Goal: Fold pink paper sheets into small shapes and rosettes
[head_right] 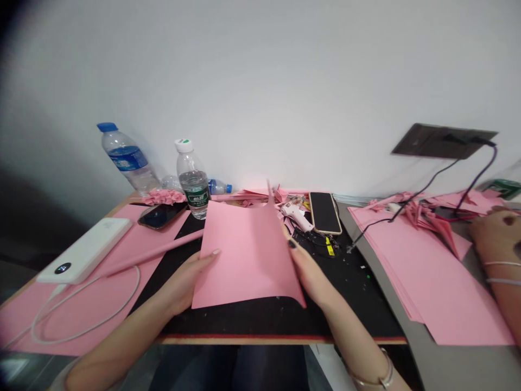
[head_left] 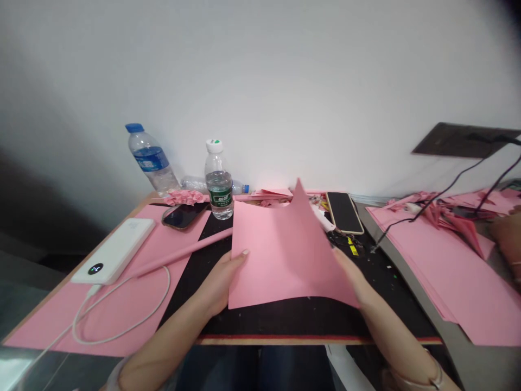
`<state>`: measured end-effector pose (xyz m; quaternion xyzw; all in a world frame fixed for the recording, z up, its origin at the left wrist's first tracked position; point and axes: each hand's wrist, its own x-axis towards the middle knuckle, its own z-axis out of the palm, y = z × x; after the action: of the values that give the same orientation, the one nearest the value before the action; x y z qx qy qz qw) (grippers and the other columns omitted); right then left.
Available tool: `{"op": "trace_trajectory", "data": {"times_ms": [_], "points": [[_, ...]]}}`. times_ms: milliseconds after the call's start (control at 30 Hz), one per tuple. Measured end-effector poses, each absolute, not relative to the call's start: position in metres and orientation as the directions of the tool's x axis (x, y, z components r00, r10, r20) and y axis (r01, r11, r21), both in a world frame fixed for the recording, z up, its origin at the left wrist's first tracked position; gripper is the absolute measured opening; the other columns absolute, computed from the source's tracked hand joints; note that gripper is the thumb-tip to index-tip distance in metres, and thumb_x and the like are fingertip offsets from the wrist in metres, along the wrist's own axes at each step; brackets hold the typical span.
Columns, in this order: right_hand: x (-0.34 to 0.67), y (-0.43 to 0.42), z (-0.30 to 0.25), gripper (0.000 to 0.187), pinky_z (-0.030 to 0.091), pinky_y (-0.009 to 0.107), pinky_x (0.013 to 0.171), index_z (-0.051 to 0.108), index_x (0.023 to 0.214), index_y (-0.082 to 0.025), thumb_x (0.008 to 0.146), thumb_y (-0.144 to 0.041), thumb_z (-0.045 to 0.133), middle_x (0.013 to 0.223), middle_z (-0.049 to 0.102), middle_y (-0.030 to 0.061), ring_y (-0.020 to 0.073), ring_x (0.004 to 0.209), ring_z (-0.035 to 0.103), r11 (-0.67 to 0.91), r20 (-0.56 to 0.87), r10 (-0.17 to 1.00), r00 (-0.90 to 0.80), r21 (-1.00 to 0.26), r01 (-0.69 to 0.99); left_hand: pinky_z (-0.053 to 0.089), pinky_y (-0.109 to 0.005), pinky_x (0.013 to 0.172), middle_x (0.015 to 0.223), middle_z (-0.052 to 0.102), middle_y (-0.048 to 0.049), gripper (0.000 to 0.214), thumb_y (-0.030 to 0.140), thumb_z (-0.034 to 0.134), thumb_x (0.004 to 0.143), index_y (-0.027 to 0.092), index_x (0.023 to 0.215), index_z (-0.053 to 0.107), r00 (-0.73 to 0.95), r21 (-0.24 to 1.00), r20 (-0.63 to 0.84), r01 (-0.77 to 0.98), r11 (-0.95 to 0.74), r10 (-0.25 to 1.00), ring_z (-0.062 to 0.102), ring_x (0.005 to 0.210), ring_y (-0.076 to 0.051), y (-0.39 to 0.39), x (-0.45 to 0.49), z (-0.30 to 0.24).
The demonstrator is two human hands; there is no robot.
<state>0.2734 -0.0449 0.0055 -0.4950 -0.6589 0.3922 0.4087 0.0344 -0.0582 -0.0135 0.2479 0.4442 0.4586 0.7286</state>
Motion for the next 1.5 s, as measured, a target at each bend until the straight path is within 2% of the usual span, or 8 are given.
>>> {"op": "trace_trajectory", "data": {"times_ms": [167, 433, 733, 867, 967, 1133, 1233, 1500], "points": [[0.249, -0.041, 0.001, 0.052, 0.003, 0.047, 0.113, 0.016, 0.144, -0.029, 0.095, -0.031, 0.032, 0.152, 0.004, -0.0034, 0.0206, 0.139, 0.001, 0.503, 0.234, 0.841, -0.487, -0.669, 0.547, 0.051, -0.039, 0.087, 0.108, 0.067, -0.0149, 0.038, 0.027, 0.060, 0.082, 0.011, 0.116, 0.058, 0.190, 0.726, -0.419, -0.516, 0.453, 0.888, 0.065, 0.097, -0.028, -0.059, 0.043, -0.018], [0.230, -0.040, -0.006, 0.058, 0.013, 0.053, 0.112, 0.020, 0.144, -0.021, 0.089, -0.013, 0.032, 0.152, 0.011, 0.0027, 0.0255, 0.138, -0.004, 0.603, 0.253, 0.797, -0.548, -0.390, 0.696, 0.044, -0.038, 0.097, 0.111, 0.066, -0.0134, 0.041, 0.036, 0.058, 0.083, 0.014, 0.118, 0.058, 0.225, 0.669, -0.396, -0.594, 0.447, 0.890, 0.061, 0.105, -0.026, -0.058, 0.046, -0.019], [0.214, -0.048, -0.006, 0.063, 0.018, 0.059, 0.109, 0.022, 0.144, -0.019, 0.084, -0.009, 0.037, 0.150, 0.018, 0.0044, 0.0303, 0.138, -0.004, 0.640, 0.307, 0.767, -0.563, -0.311, 0.702, 0.050, -0.038, 0.089, 0.111, 0.067, -0.0130, 0.041, 0.036, 0.056, 0.085, 0.016, 0.121, 0.055, 0.301, 0.720, -0.317, -0.541, 0.434, 0.900, 0.064, 0.099, -0.025, -0.060, 0.046, -0.018], [0.211, -0.047, -0.009, 0.061, 0.016, 0.058, 0.109, 0.023, 0.144, -0.021, 0.085, -0.010, 0.038, 0.150, 0.019, 0.0035, 0.0292, 0.138, -0.001, 0.628, 0.330, 0.778, -0.534, -0.381, 0.678, 0.050, -0.037, 0.088, 0.108, 0.068, -0.0124, 0.040, 0.036, 0.055, 0.086, 0.015, 0.119, 0.057, 0.270, 0.748, -0.299, -0.529, 0.401, 0.915, 0.064, 0.098, -0.025, -0.061, 0.046, -0.019], [0.215, -0.041, -0.012, 0.062, 0.013, 0.052, 0.112, 0.019, 0.145, -0.021, 0.087, -0.017, 0.041, 0.151, 0.015, 0.0053, 0.0259, 0.139, 0.006, 0.526, 0.358, 0.851, -0.385, -0.576, 0.626, 0.049, -0.036, 0.090, 0.109, 0.067, -0.0130, 0.038, 0.038, 0.053, 0.086, 0.012, 0.114, 0.060, 0.256, 0.776, -0.280, -0.506, 0.376, 0.925, 0.063, 0.100, -0.025, -0.062, 0.046, -0.019], [0.220, -0.031, -0.015, 0.067, 0.032, 0.048, 0.105, 0.023, 0.142, -0.023, 0.084, -0.031, 0.055, 0.141, 0.038, 0.0101, 0.0256, 0.131, 0.034, 0.223, 0.192, 0.970, -0.147, -0.947, 0.232, 0.049, -0.036, 0.087, 0.111, 0.066, -0.0119, 0.040, 0.041, 0.052, 0.087, 0.012, 0.112, 0.061, 0.244, 0.839, -0.262, -0.421, 0.345, 0.934, 0.061, 0.103, -0.026, -0.064, 0.045, -0.017], [0.218, -0.031, -0.012, 0.061, 0.041, 0.046, 0.099, 0.032, 0.136, -0.022, 0.082, -0.031, 0.059, 0.134, 0.048, 0.0109, 0.0263, 0.124, 0.044, 0.143, 0.133, 0.981, -0.141, -0.987, 0.067, 0.049, -0.035, 0.086, 0.110, 0.067, -0.0111, 0.041, 0.043, 0.051, 0.086, 0.013, 0.112, 0.062, 0.206, 0.886, -0.233, -0.357, 0.295, 0.950, 0.061, 0.103, -0.027, -0.064, 0.045, -0.015], [0.217, -0.034, -0.001, 0.064, 0.035, 0.046, 0.104, 0.031, 0.137, -0.023, 0.081, -0.027, 0.061, 0.139, 0.040, 0.0099, 0.0255, 0.126, 0.041, 0.307, 0.304, 0.952, -0.047, -0.942, 0.132, 0.046, -0.031, 0.089, 0.117, 0.064, -0.0072, 0.039, 0.040, 0.052, 0.086, 0.017, 0.116, 0.060, 0.107, 0.971, -0.102, -0.205, 0.122, 0.989, 0.059, 0.106, -0.025, -0.067, 0.049, -0.009]]}}
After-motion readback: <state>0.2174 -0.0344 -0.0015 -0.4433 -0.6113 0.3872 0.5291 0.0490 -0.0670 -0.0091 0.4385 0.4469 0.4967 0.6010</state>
